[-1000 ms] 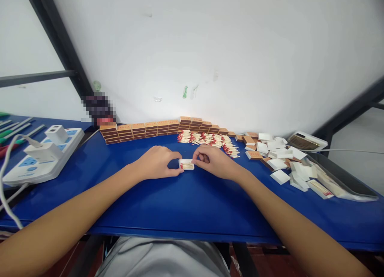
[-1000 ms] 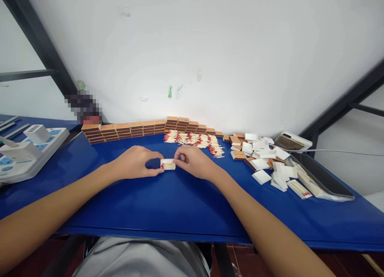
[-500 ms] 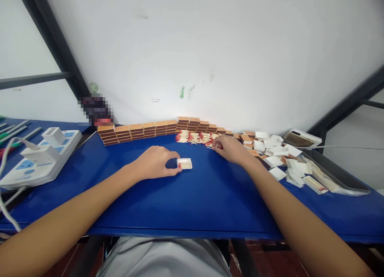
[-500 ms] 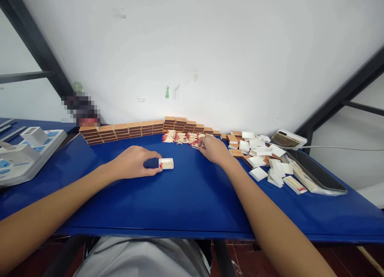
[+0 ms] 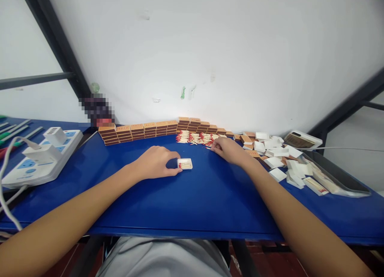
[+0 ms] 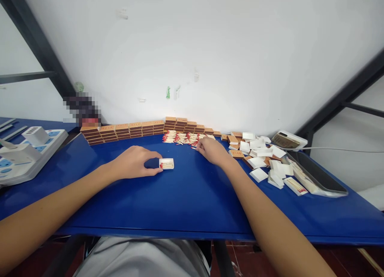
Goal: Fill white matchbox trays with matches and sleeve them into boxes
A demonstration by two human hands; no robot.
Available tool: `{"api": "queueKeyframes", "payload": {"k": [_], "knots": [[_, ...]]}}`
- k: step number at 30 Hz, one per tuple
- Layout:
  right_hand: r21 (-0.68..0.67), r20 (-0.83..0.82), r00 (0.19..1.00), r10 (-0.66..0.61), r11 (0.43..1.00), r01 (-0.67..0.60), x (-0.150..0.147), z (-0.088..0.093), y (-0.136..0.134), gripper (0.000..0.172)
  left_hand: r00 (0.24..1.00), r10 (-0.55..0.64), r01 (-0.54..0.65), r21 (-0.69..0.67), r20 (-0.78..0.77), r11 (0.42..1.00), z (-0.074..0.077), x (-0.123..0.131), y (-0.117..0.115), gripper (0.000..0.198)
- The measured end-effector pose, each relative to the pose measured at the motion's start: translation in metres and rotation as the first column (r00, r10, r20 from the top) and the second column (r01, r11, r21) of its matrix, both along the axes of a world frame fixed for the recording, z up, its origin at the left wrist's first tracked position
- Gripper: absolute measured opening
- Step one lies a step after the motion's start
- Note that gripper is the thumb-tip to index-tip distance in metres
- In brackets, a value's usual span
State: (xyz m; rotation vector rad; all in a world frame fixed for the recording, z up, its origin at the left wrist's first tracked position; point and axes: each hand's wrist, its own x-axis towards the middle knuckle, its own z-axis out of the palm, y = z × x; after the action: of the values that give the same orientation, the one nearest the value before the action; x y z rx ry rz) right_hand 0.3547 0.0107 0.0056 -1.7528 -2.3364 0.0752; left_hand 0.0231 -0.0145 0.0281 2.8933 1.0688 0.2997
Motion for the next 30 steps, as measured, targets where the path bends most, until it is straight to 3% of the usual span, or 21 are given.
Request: {"api": "queueKeyframes", "payload": {"k": [5,10,14,19,25,30], "knots": [[0.015,-0.063,0.996,0.067,0.998,-0.066,-0.013,0.005,-0.009,0.015,1.0,-0.007,0.007,0.001,0.002,1.0,0.0,0.001,0.0,0.035],[0.077,-0.209,0.945,0.253,0.967,-0.242,-0.052,0.013,-0.036,0.011,1.0,-0.006,0.006,0.005,0.01,1.0,-0.002,0.001,0.001,0.033],[0.068,-0.176,0.929,0.325,0.946,-0.318,-0.079,0.01,-0.051,0.009,1.0,-0.009,0.009,0.019,0.002,1.0,-0.003,0.0,0.001,0.034],[0.036,-0.118,0.938,0.325,0.946,-0.323,-0.087,0.003,-0.053,0.008,1.0,-0.005,0.005,0.022,-0.005,1.0,-0.002,0.0,0.001,0.034],[0.053,-0.268,0.898,0.348,0.936,-0.347,-0.079,0.002,-0.047,0.008,1.0,-0.003,0.003,0.006,-0.006,1.0,-0.002,0.001,0.001,0.033],[0.132,-0.304,0.932,0.198,0.977,-0.165,-0.064,-0.005,-0.026,0.01,1.0,-0.005,0.005,-0.004,-0.001,1.0,-0.001,0.002,0.0,0.033]]}}
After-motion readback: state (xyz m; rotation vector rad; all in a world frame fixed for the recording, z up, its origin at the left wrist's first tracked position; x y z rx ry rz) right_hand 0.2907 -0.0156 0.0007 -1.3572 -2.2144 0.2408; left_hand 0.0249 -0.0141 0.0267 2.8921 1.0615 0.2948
